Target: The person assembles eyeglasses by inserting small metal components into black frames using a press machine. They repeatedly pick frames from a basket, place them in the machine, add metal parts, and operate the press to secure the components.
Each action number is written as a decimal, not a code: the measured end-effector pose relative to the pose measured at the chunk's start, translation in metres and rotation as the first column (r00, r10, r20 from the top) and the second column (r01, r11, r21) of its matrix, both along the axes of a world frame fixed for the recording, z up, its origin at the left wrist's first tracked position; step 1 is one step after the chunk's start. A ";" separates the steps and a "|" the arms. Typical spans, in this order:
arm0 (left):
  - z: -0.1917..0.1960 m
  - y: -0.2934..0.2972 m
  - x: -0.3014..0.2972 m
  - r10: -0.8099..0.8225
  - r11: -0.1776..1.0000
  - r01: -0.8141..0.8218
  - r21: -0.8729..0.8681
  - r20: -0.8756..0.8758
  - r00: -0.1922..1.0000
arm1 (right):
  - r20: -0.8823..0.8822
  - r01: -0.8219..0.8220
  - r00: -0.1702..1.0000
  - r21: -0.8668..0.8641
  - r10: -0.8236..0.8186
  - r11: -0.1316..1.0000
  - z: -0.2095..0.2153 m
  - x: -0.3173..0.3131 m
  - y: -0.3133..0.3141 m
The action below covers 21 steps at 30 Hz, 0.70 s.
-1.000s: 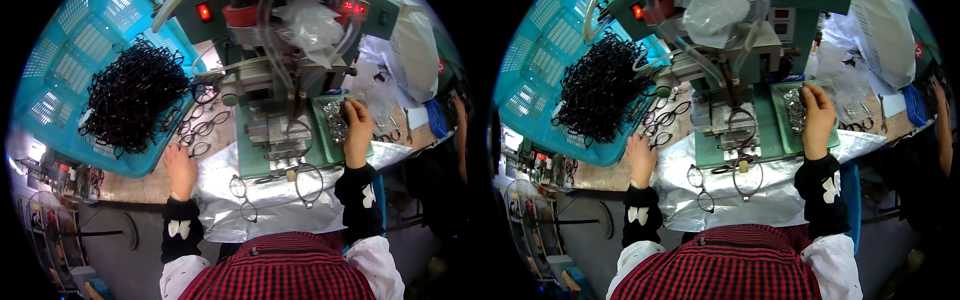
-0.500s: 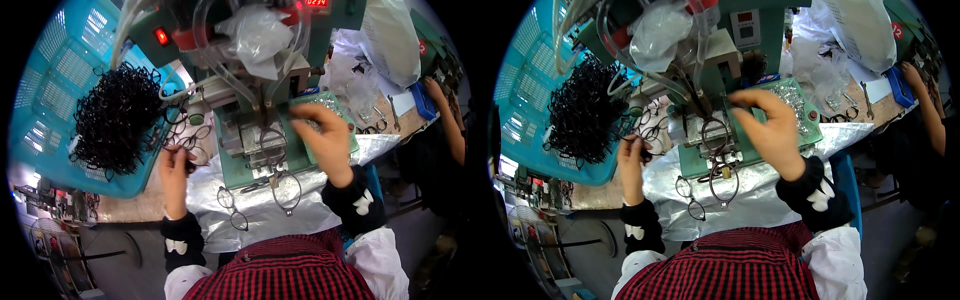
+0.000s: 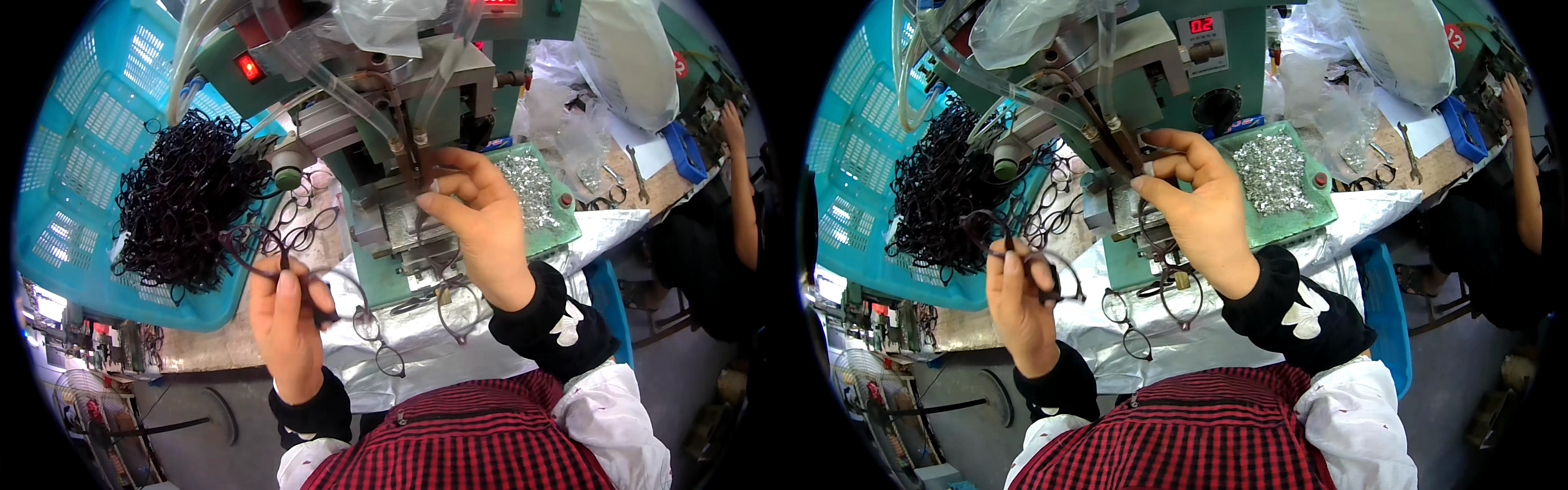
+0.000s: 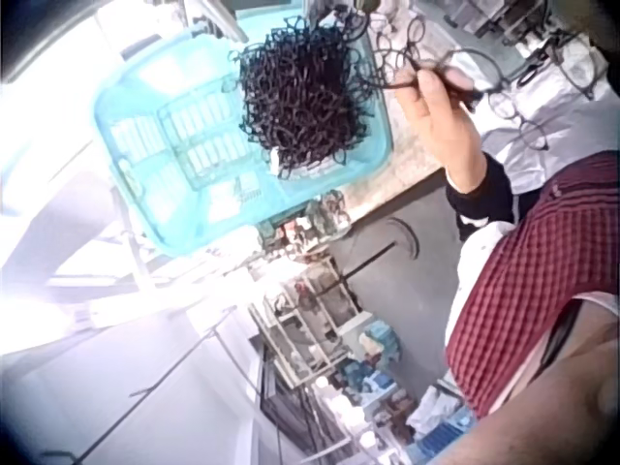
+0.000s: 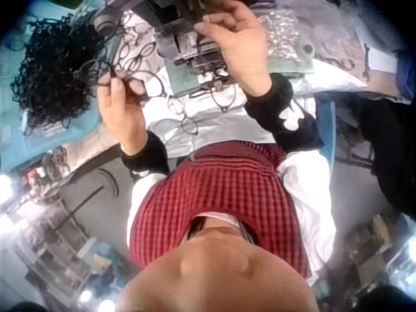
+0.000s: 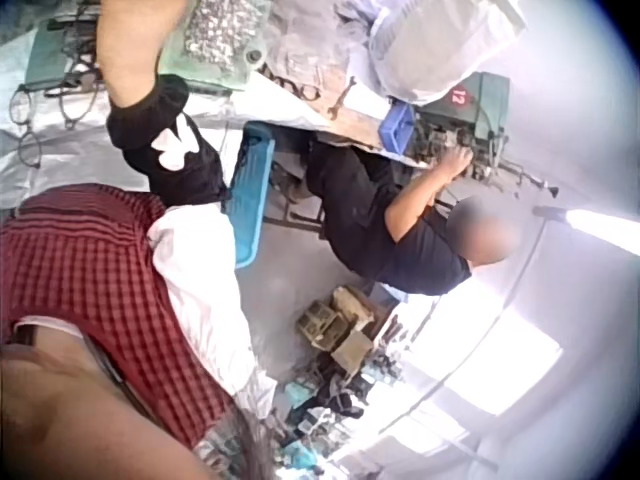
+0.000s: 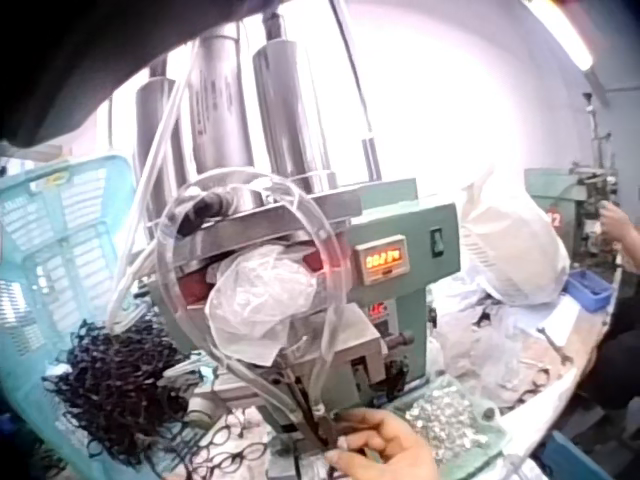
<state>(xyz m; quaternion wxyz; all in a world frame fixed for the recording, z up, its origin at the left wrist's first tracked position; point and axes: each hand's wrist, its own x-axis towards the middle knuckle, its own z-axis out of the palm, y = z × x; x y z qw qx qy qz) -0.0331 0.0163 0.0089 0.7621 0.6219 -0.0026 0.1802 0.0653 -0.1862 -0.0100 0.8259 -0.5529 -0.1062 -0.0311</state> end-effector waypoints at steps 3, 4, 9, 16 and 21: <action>0.017 -0.016 -0.017 -0.224 0.966 0.216 -0.140 -0.044 0.974 | 0.071 0.057 0.996 -0.076 -0.052 0.995 0.007 -0.016 0.003; 0.022 -0.026 -0.021 -0.286 0.939 0.255 -0.232 -0.114 0.951 | 0.189 0.082 0.981 -0.204 -0.043 0.975 0.009 -0.024 -0.003; 0.020 -0.055 0.020 -0.702 0.712 0.546 -0.442 -0.457 0.546 | 0.604 0.532 0.795 -0.641 -0.065 0.554 -0.019 0.020 -0.055; 0.001 -0.073 0.024 -0.596 0.799 0.422 -0.428 -0.468 0.653 | 0.627 0.649 0.761 -0.740 -0.167 0.177 -0.095 0.036 -0.115; -0.004 -0.082 0.025 -0.581 0.804 0.382 -0.456 -0.465 0.668 | 0.635 0.665 0.746 -0.716 -0.200 0.211 -0.090 0.044 -0.109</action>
